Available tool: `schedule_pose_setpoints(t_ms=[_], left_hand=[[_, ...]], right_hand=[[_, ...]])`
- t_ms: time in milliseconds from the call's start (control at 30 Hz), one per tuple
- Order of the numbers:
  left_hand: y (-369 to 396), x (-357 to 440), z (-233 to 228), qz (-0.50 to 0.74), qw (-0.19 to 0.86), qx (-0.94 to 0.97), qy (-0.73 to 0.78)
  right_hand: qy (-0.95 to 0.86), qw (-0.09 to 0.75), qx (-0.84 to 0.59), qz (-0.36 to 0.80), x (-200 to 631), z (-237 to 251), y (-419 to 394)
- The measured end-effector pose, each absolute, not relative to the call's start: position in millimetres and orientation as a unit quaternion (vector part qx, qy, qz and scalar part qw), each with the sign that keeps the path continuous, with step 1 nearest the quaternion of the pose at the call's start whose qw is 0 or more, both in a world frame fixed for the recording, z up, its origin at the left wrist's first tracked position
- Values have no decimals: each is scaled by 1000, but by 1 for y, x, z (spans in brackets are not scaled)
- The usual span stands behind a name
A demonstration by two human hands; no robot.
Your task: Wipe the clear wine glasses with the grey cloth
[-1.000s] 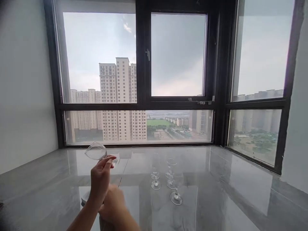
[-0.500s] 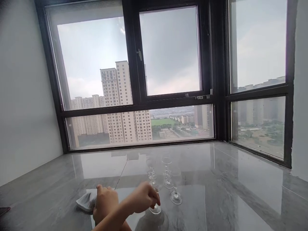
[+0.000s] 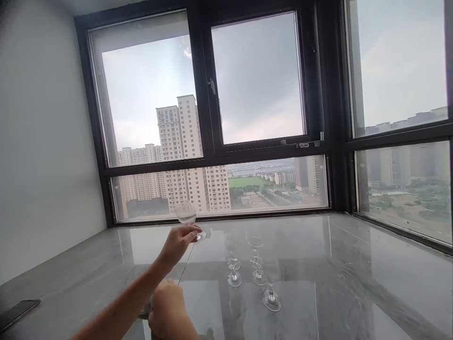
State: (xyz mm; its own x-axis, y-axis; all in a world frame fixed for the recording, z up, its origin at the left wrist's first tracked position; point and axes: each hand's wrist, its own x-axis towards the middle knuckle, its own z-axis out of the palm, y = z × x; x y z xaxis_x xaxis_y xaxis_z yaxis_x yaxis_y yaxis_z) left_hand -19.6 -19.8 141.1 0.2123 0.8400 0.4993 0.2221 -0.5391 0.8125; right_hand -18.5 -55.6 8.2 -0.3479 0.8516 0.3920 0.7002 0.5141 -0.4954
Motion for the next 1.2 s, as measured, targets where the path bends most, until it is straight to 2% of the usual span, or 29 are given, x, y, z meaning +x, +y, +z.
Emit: schedule_pose_setpoints(t_ms=[67, 133, 167, 400, 567, 733, 1033, 1133, 1200], left_hand=[[13, -59, 158, 523, 250, 690, 433], [42, -99, 158, 467, 142, 689, 536], [53, -117, 152, 448, 125, 686, 560], [72, -181, 66, 355, 136, 672, 636], [78, -191, 41, 329, 143, 664, 656], [77, -193, 41, 304, 122, 675, 662], [28, -200, 63, 269, -12, 674, 688], [0, -168, 79, 265, -90, 711, 645], [-18, -127, 88, 286, -83, 749, 592]], right_hand=[[-817, 310, -476, 101, -18, 10, -59], [-817, 305, -480, 94, -18, 13, -61], [-817, 303, -482, 97, -18, 14, -62], [-809, 318, -482, 111, -16, 11, -60], [-802, 325, -484, 131, -16, 9, -60], [-801, 328, -482, 137, -16, 11, -60], [-800, 331, -486, 117, -17, 9, -59], [-798, 332, -490, 115, -19, 5, -55], [-797, 336, -486, 120, -20, 2, -53]])
